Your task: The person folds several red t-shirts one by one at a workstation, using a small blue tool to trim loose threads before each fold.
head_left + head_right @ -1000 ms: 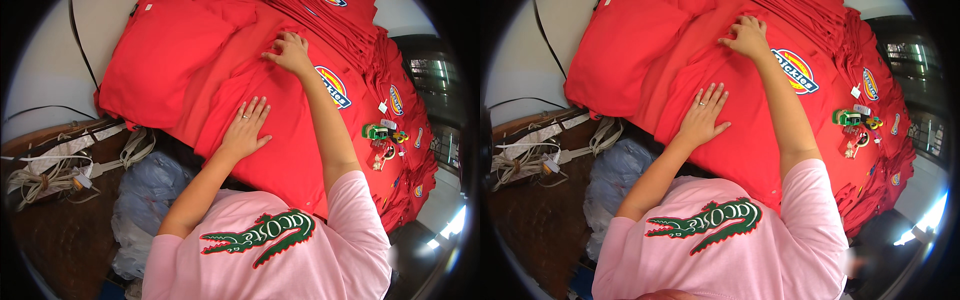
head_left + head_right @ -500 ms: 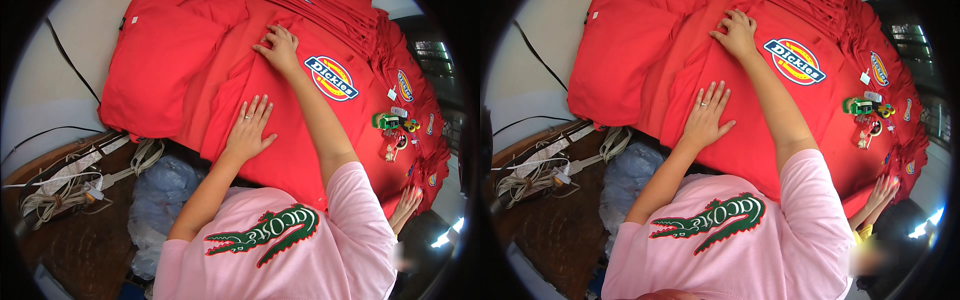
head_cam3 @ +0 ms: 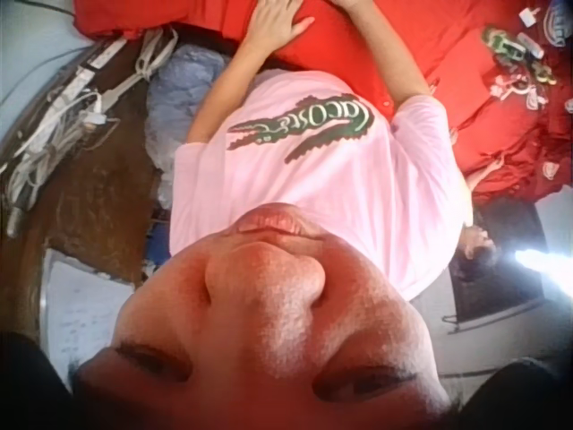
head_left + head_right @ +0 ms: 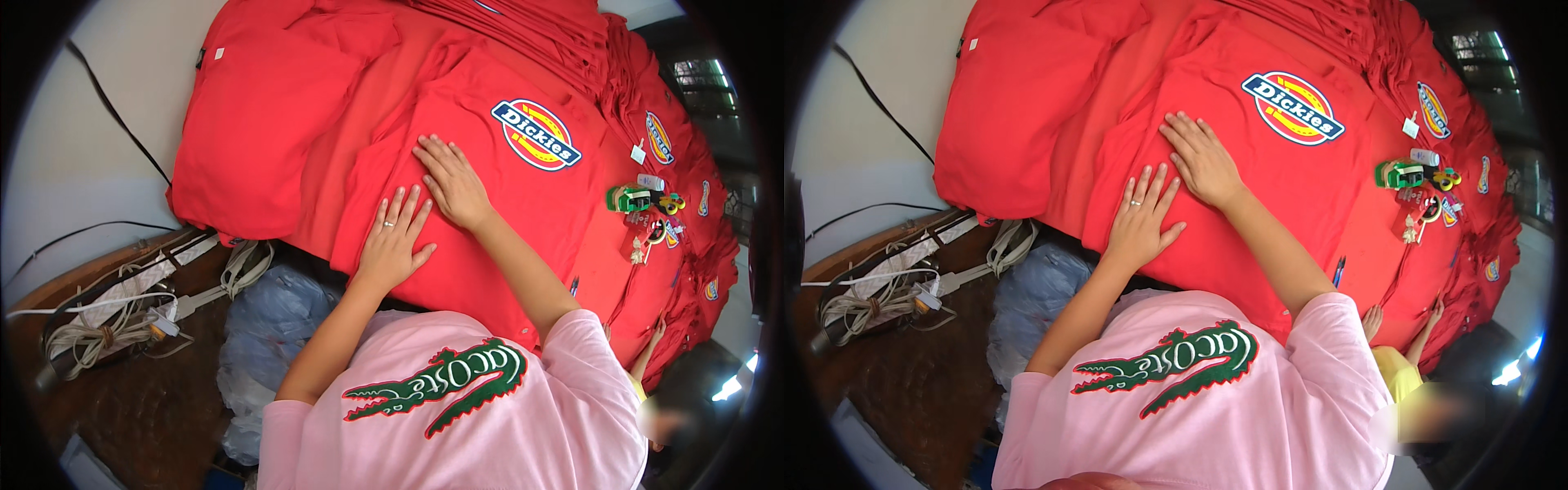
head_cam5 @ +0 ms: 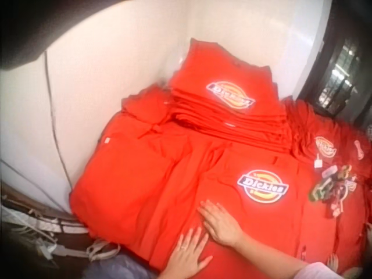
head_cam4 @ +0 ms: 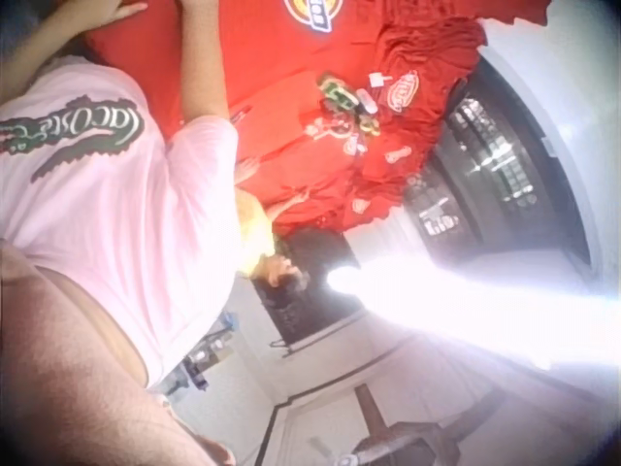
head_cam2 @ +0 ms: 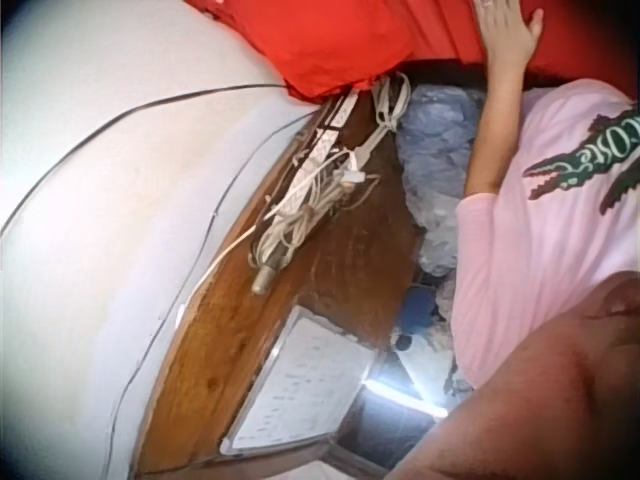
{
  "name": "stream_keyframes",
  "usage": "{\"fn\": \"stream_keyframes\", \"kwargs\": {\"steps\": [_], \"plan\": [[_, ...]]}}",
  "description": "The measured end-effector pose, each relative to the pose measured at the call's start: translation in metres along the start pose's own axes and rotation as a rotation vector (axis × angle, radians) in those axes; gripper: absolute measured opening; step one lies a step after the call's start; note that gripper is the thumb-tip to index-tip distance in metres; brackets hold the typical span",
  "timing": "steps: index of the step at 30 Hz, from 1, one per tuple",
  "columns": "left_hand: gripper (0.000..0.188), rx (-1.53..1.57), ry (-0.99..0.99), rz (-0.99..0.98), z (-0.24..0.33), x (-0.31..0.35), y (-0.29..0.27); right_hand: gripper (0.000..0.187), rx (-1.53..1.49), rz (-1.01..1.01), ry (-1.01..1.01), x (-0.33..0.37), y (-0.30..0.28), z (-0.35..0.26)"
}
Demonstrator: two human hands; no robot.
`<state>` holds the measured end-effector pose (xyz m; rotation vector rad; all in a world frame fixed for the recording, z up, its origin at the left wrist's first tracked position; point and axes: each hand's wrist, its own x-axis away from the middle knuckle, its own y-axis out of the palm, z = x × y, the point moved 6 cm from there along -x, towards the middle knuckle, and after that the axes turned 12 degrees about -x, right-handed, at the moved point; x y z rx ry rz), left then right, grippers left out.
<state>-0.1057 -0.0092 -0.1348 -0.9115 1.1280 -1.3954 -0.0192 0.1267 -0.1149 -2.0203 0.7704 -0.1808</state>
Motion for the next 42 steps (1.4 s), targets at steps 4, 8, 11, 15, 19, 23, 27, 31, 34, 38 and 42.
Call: {"fn": "stream_keyframes", "kwargs": {"steps": [4, 8, 11, 15, 19, 23, 27, 31, 34, 38, 42], "plan": [[0.082, 0.019, -0.033, -0.023, 0.0, 0.012, -0.003, 0.052, 0.046, 0.07, 0.066, -0.024, -0.006, 0.026], [0.082, 0.026, -0.039, -0.012, 0.001, 0.013, -0.005, 0.059, 0.052, 0.212, 0.147, -0.039, -0.014, 0.044], [0.082, 0.012, -0.028, 0.007, 0.003, 0.013, -0.007, 0.061, 0.113, 0.28, 0.158, -0.045, -0.018, 0.051], [0.083, -0.023, -0.015, 0.016, 0.009, 0.012, -0.008, 0.063, 0.165, 0.348, 0.222, -0.031, -0.019, 0.046], [0.083, -0.048, -0.001, 0.035, 0.01, 0.014, -0.006, 0.063, 0.204, 0.24, 0.276, 0.032, 0.016, 0.0], [0.083, -0.085, 0.096, 0.018, 0.018, 0.027, -0.012, 0.065, 0.127, 0.066, 0.264, 0.13, 0.011, -0.058], [0.083, -0.09, 0.312, -0.109, 0.041, 0.066, -0.01, 0.065, 0.161, 0.054, 0.424, 0.239, -0.013, -0.06], [0.076, -0.048, 0.283, -0.214, 0.035, 0.112, -0.003, 0.058, 0.181, 0.175, 0.535, 0.337, -0.031, -0.055], [0.067, -0.084, 0.079, -0.01, 0.011, 0.126, -0.012, 0.047, 0.09, 0.384, 0.614, 0.4, -0.054, -0.056], [0.052, 0.131, -0.287, 0.245, -0.042, 0.132, -0.013, 0.033, -0.076, 1.107, 1.002, 0.48, -0.067, -0.042], [0.041, 0.239, -0.38, 0.148, -0.06, 0.11, -0.015, 0.025, 0.206, 0.851, 1.006, 0.498, -0.067, -0.043]]}}
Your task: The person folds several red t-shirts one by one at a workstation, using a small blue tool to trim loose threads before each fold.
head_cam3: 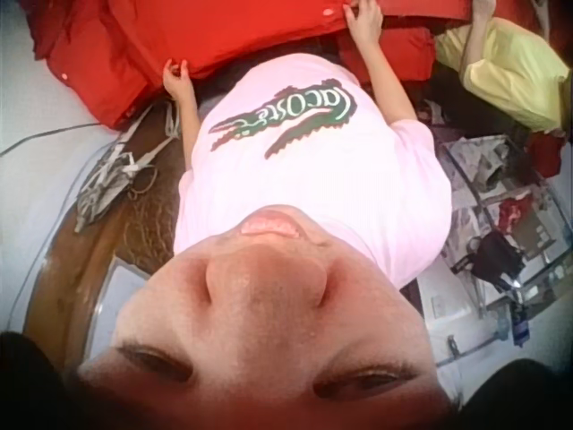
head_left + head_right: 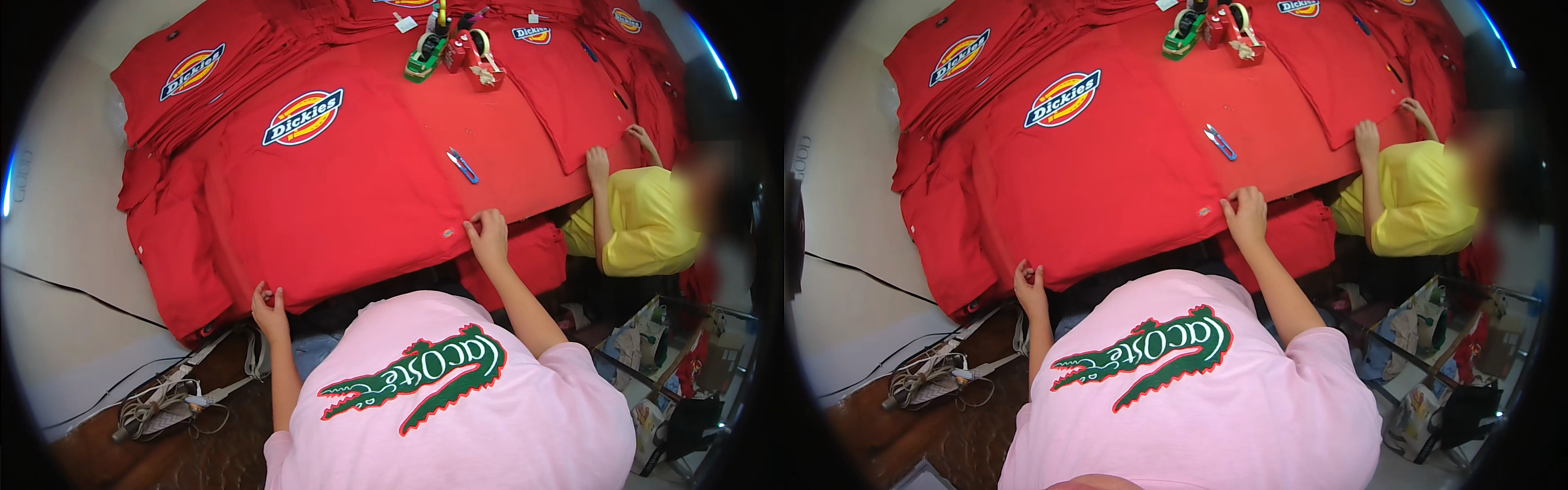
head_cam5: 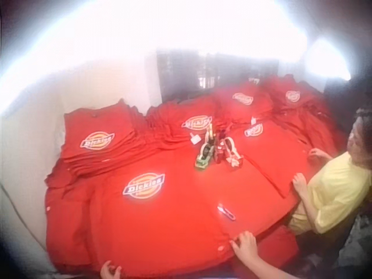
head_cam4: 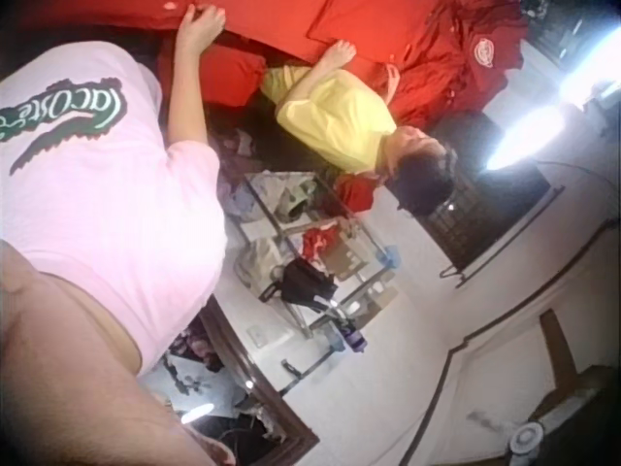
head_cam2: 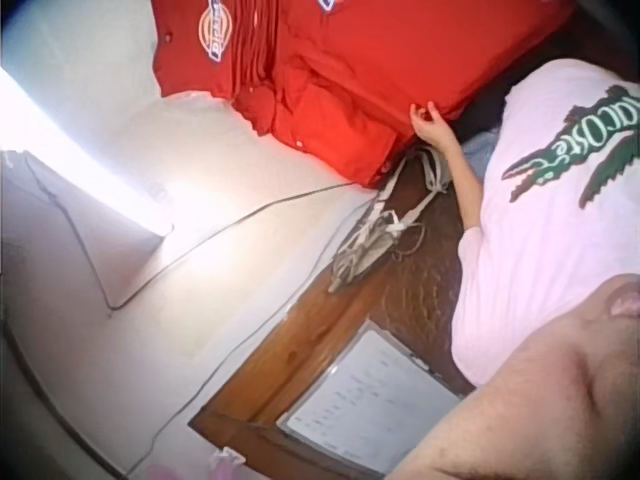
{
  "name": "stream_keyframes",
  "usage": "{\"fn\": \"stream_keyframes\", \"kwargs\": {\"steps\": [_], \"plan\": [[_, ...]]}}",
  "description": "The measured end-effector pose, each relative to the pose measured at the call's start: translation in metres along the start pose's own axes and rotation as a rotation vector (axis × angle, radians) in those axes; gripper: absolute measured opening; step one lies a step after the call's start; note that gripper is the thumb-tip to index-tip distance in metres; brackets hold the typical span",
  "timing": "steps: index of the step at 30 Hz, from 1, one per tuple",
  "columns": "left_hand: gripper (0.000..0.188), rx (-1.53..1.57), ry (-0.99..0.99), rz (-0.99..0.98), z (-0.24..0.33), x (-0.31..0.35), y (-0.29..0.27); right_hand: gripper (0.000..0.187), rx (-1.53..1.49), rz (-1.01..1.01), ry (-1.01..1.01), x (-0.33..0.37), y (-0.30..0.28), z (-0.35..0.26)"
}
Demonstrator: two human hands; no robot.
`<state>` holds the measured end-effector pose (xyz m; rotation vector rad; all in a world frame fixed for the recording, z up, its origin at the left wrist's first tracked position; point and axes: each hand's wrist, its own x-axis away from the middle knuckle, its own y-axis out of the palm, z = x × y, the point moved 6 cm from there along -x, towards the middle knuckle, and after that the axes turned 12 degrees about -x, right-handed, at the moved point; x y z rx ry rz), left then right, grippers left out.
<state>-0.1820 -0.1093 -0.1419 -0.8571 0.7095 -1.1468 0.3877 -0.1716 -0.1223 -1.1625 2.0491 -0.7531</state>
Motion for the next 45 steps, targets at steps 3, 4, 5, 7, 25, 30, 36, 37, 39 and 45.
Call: {"fn": "stream_keyframes", "kwargs": {"steps": [3, 4, 5, 7, 25, 30, 36, 37, 39, 45], "plan": [[0.029, 0.151, -0.106, -0.117, -0.012, -0.012, 0.012, 0.023, -0.152, -0.103, 0.113, 0.003, 0.008, 0.02], [0.028, 0.19, -0.145, -0.156, -0.028, -0.014, 0.016, 0.021, -0.23, -0.08, 0.175, 0.003, 0.006, 0.017], [0.026, 0.229, -0.184, -0.2, -0.041, -0.015, 0.019, 0.02, -0.306, -0.057, 0.24, 0.004, -0.001, 0.006], [0.021, 0.474, -0.304, -0.103, -0.063, -0.015, 0.014, 0.019, -0.386, -0.021, 0.245, 0.008, -0.015, -0.011], [0.023, -0.077, 0.819, -0.239, 0.309, -0.1, 0.085, 0.026, -0.413, -0.185, -0.011, 0.037, 0.002, -0.036], [0.035, -0.121, 1.196, -0.227, 0.436, -0.167, 0.178, 0.019, -0.292, -0.293, -0.291, 0.05, 0.012, -0.052], [0.052, -0.305, 1.147, -0.546, 0.507, -0.206, 0.24, 0.02, -0.26, -0.222, -0.141, 0.051, 0.016, -0.05], [0.054, -0.364, 1.173, -0.594, 0.513, -0.209, 0.246, 0.019, -0.246, -0.216, -0.104, 0.052, 0.016, -0.049], [0.058, -0.439, 1.176, -0.701, 0.518, -0.214, 0.253, 0.019, -0.22, -0.208, -0.038, 0.053, 0.015, -0.045], [0.059, -0.341, 0.932, -0.976, 0.524, -0.226, 0.259, 0.018, -0.205, -0.142, 0.067, 0.046, 0.004, -0.038]]}}
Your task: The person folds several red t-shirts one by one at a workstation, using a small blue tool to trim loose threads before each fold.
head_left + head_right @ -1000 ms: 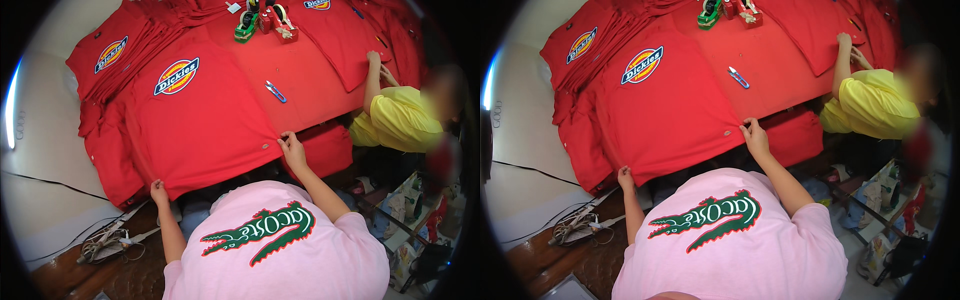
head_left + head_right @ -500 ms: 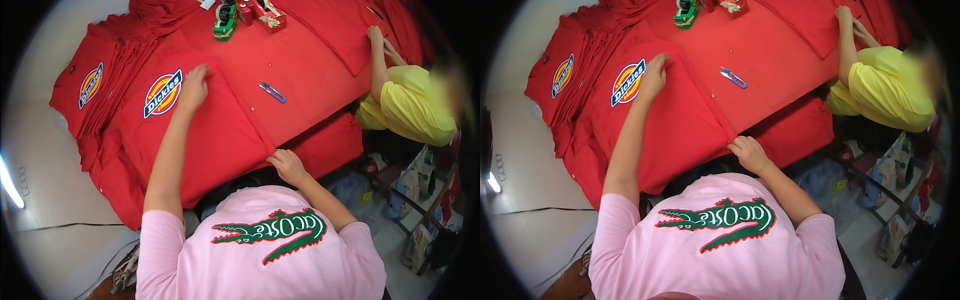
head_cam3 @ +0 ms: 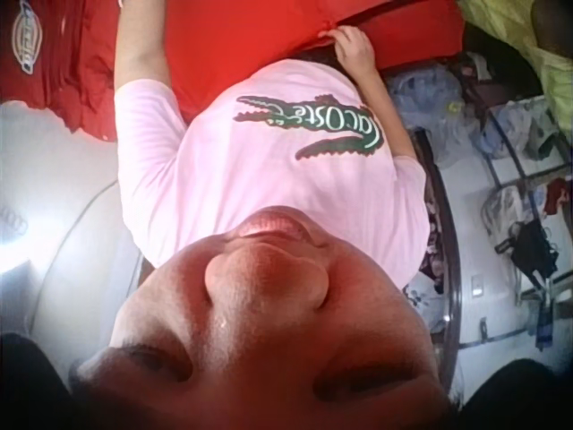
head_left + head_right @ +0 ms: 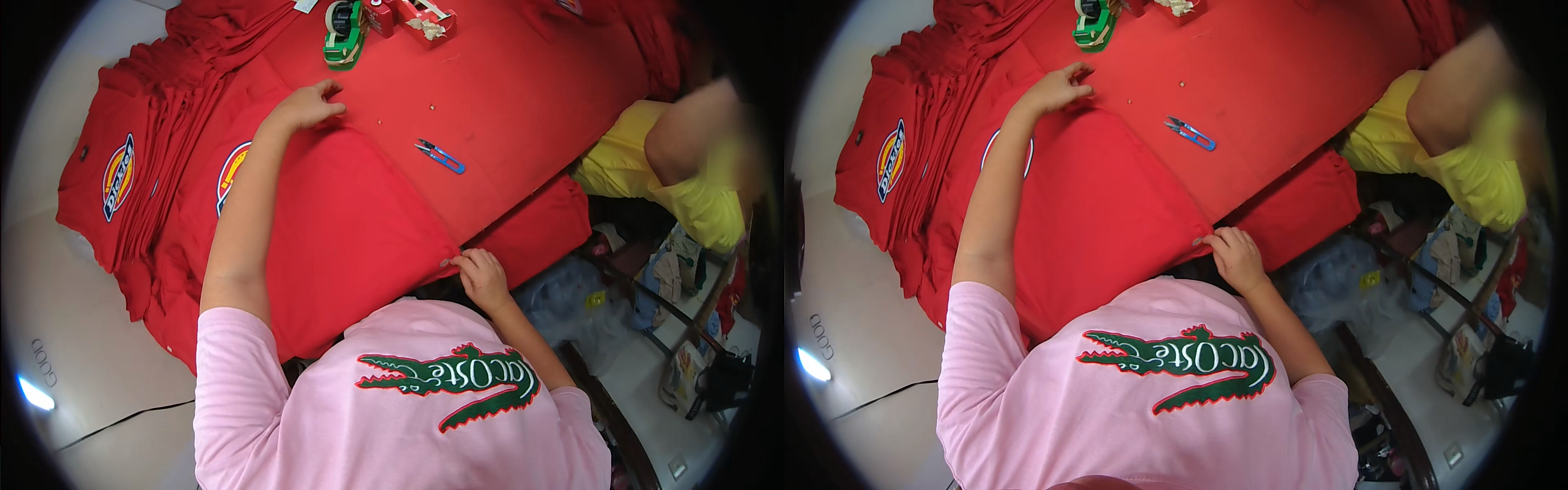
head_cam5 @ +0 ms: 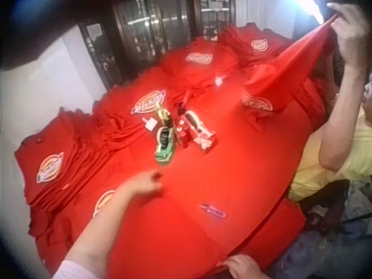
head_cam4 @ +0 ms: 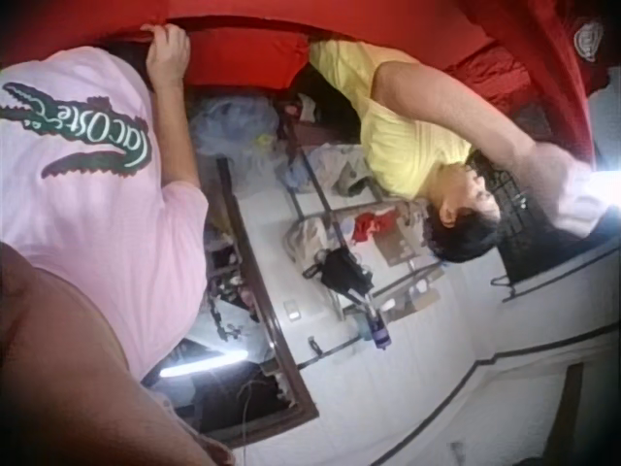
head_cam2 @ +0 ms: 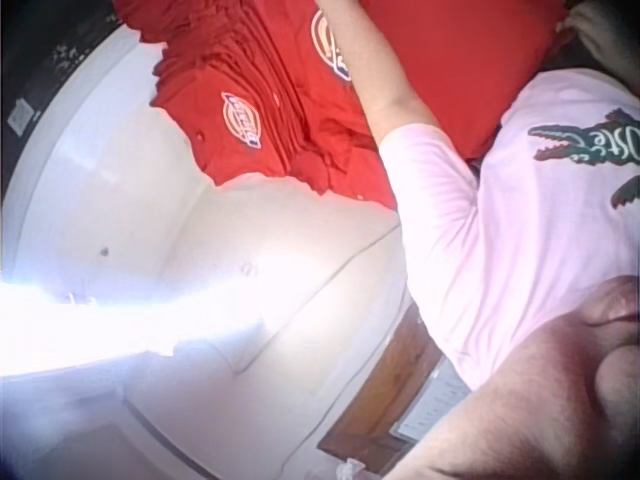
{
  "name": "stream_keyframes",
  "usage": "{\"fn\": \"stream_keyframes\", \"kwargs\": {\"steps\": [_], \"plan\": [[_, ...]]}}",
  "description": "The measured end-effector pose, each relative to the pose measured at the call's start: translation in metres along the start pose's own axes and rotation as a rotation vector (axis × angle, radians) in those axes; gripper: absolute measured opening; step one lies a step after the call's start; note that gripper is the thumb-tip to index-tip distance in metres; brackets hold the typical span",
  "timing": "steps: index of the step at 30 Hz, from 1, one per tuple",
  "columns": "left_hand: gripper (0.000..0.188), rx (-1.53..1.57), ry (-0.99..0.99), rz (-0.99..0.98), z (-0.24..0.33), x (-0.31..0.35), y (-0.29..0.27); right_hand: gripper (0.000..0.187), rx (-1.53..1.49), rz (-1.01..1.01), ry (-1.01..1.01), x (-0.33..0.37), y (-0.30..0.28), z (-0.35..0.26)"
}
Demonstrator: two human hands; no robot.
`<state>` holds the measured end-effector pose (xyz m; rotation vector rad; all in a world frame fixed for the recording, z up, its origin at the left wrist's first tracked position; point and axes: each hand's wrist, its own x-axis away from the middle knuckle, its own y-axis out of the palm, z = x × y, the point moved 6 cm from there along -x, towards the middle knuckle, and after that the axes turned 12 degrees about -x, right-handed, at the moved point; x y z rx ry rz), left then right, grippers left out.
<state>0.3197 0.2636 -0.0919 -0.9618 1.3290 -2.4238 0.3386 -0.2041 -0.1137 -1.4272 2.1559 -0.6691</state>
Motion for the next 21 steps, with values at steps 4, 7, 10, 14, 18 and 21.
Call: {"fn": "stream_keyframes", "kwargs": {"steps": [4, 7, 10, 14, 18, 21], "plan": [[0.045, 0.311, -0.03, -0.046, -0.016, -0.016, 0.005, 0.017, -0.039, 0.031, 0.05, -0.002, -0.005, 0.006], [0.033, 0.579, 0.022, 0.12, -0.038, -0.022, 0.02, 0.016, -0.082, 0.028, 0.098, 0.002, -0.007, 0.016], [0.029, 0.73, -0.005, 0.237, -0.047, -0.019, 0.03, 0.017, -0.061, -0.002, 0.098, 0.011, -0.005, 0.019], [0.026, 0.73, 0.034, 0.299, -0.045, -0.016, 0.037, 0.018, 0.017, -0.042, 0.019, 0.015, -0.005, 0.008], [0.025, 0.743, 0.1, 0.289, -0.054, -0.017, 0.043, 0.017, 0.019, -0.034, -0.005, 0.019, -0.008, 0.005], [0.025, 0.736, 0.142, 0.291, -0.055, -0.014, 0.045, 0.015, 0.019, -0.066, -0.095, 0.022, -0.011, -0.001]]}}
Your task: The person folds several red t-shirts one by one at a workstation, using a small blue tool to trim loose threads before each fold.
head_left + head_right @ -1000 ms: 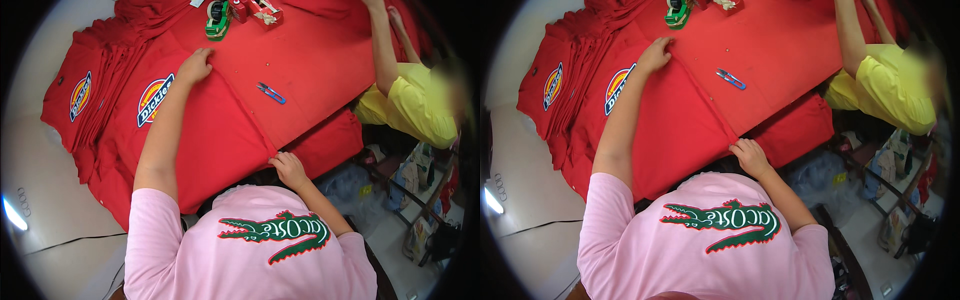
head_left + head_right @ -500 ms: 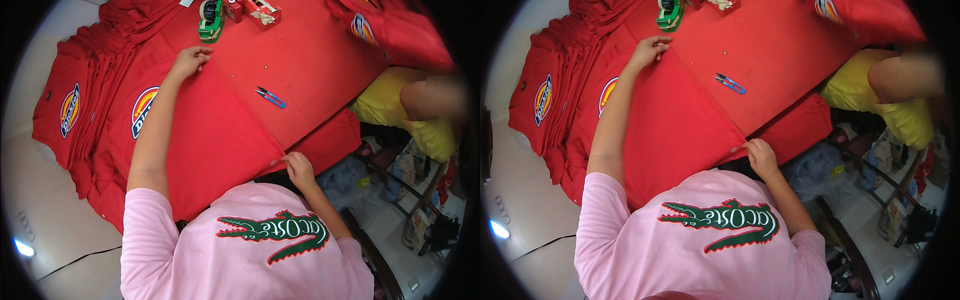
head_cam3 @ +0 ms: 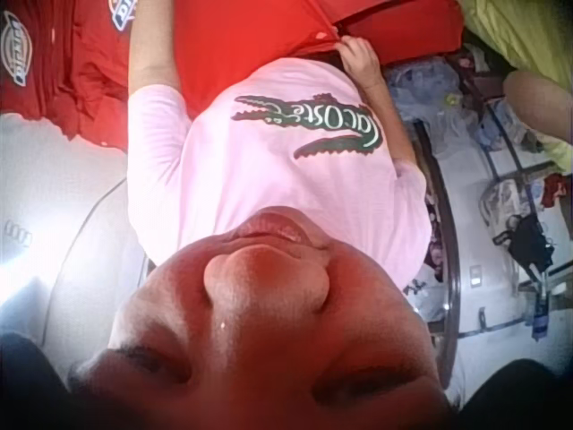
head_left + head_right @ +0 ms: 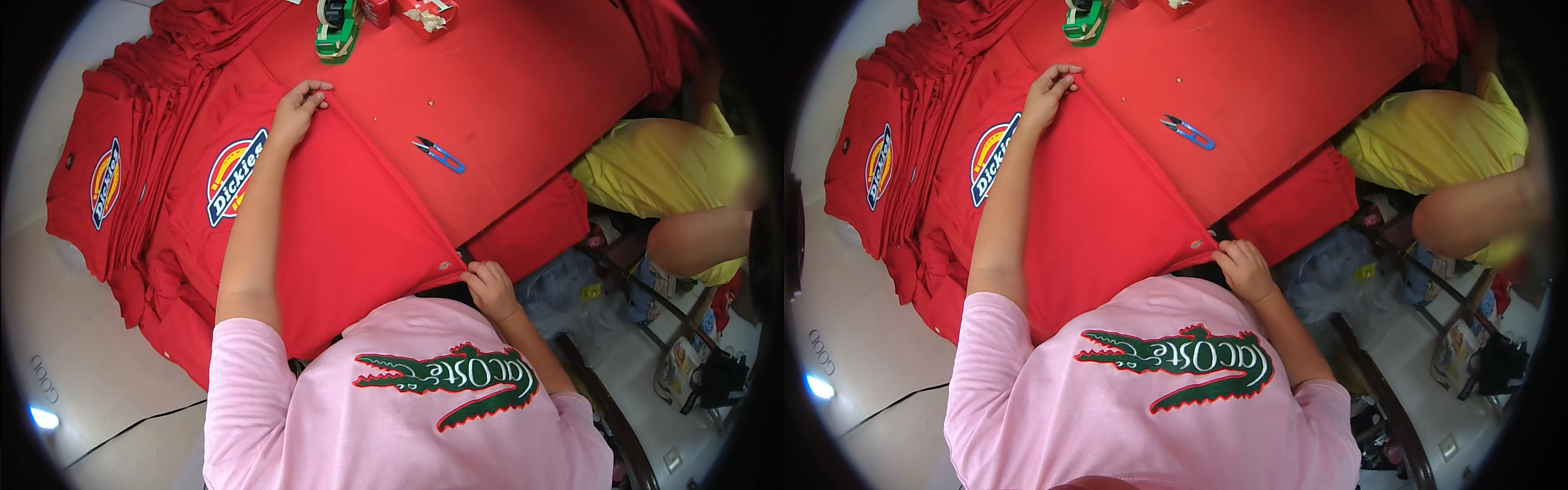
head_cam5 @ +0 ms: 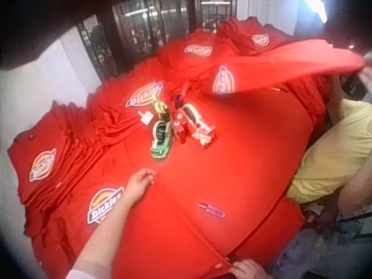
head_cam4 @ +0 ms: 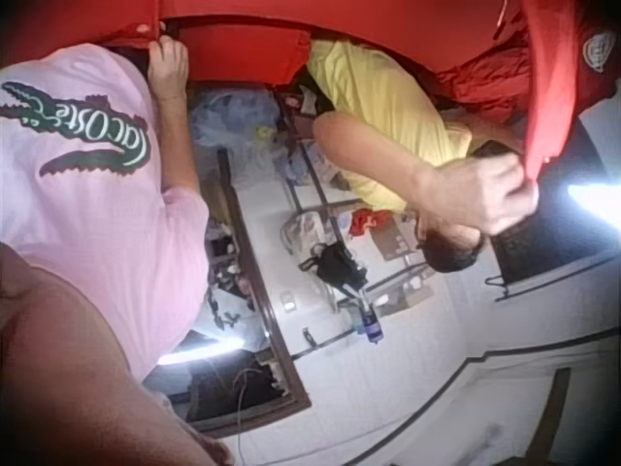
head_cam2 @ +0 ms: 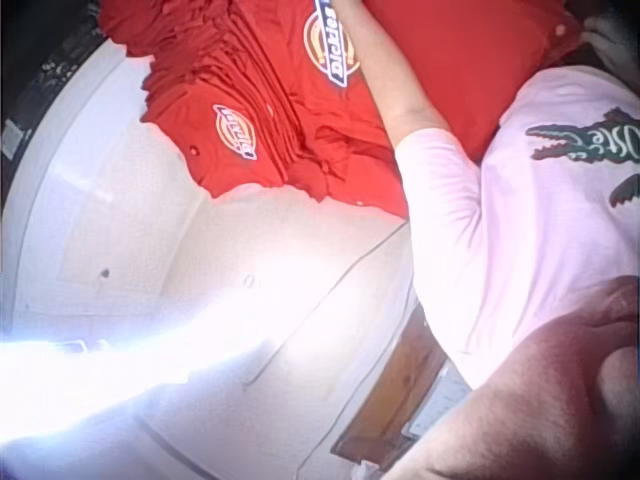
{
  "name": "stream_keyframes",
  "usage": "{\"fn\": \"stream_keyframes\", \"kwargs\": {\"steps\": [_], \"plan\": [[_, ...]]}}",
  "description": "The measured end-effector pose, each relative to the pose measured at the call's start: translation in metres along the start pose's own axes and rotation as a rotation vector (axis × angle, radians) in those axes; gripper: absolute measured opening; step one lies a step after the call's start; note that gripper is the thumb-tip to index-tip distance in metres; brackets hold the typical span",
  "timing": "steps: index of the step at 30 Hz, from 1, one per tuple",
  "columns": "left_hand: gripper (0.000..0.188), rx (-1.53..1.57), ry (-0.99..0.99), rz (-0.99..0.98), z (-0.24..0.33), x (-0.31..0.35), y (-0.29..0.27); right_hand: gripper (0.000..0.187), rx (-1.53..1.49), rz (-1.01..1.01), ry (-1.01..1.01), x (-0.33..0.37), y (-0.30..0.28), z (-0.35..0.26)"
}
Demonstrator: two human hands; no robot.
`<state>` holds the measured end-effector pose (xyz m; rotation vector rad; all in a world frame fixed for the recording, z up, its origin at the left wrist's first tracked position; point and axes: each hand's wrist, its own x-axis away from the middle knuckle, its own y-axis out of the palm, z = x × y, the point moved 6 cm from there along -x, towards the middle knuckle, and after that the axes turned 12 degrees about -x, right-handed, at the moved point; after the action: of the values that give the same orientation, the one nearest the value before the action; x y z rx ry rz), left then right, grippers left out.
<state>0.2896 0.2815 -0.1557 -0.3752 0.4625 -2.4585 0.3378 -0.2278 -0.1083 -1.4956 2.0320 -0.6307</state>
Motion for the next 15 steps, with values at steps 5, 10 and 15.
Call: {"fn": "stream_keyframes", "kwargs": {"steps": [5, 10, 15], "plan": [[0.03, -0.177, 0.202, 0.186, 0.039, 0.041, 0.006, 0.016, -0.001, 0.109, 0.146, 0.002, -0.015, 0.014], [0.039, -0.67, 0.163, 0.482, 0.074, 0.144, 0.012, 0.017, 0.013, 0.225, 0.113, -0.016, -0.041, 0.016], [0.074, -0.912, -0.11, 0.51, 0.031, 0.282, 0.05, 0.028, 0.009, 0.25, -0.064, -0.084, -0.03, 0.0]]}}
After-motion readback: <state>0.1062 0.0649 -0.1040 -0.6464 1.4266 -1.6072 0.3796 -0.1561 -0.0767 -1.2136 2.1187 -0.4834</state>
